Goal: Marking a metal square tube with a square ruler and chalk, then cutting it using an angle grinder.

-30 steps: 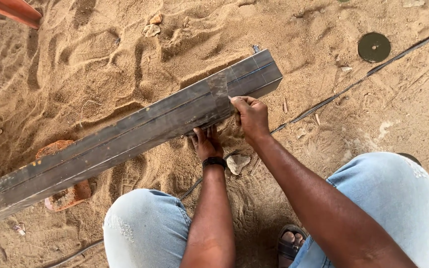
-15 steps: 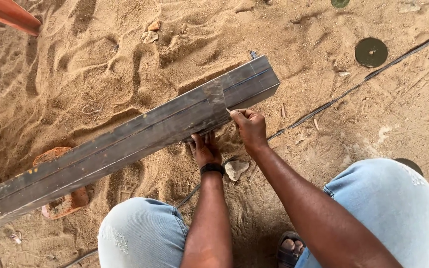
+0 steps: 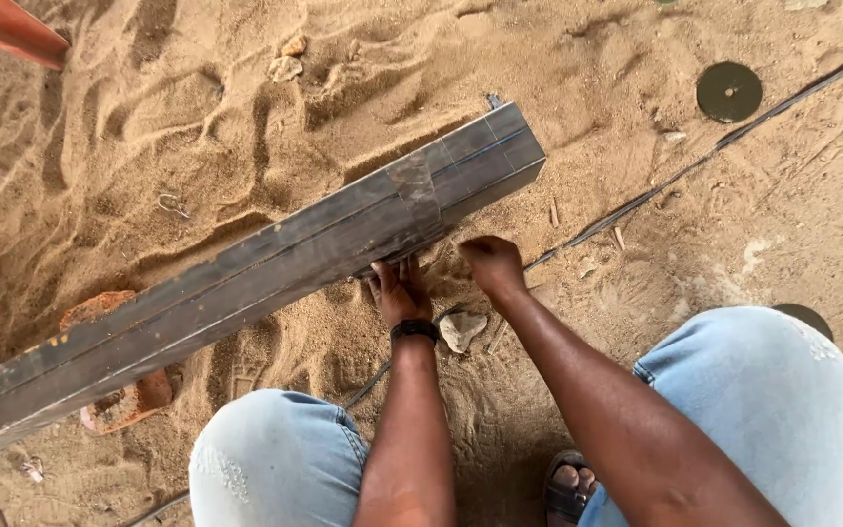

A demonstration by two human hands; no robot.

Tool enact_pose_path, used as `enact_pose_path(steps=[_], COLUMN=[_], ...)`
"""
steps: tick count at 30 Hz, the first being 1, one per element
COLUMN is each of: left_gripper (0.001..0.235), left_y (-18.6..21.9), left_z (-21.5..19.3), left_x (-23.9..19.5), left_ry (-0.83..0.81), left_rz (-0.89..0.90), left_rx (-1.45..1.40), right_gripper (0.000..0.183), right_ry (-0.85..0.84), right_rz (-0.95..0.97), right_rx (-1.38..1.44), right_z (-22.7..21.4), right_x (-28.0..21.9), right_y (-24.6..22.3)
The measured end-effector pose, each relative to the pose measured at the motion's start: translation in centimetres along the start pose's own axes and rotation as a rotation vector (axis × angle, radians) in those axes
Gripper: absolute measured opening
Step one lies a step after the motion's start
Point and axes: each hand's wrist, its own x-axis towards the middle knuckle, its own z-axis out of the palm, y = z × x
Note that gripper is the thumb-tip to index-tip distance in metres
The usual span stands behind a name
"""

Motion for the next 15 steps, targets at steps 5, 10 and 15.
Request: enact_pose_path(steps=[5, 10, 15], left_gripper=[0.081, 0.083, 0.086], left_y=[-0.2, 0.1, -0.1], left_z=[-0.8, 0.4, -0.1], left_x=[0.1, -0.4, 0.0], left_ry=[-0.048, -0.001, -0.034], left_rz=[0.027, 0.008, 0.016], left_rx=[-0.006, -0.022, -0.018], right_gripper=[0.026, 0.027, 0.025], right_ry=[-0.002, 0.066, 0.088], right_rz=[0.036, 0.143, 0.029], right_rx=[0.036, 0.021, 0.063], right_z=[1.3, 1.7, 2.2], right_x=[0.4, -0.4, 1.9], right_y=[-0.3, -2.3, 0.3])
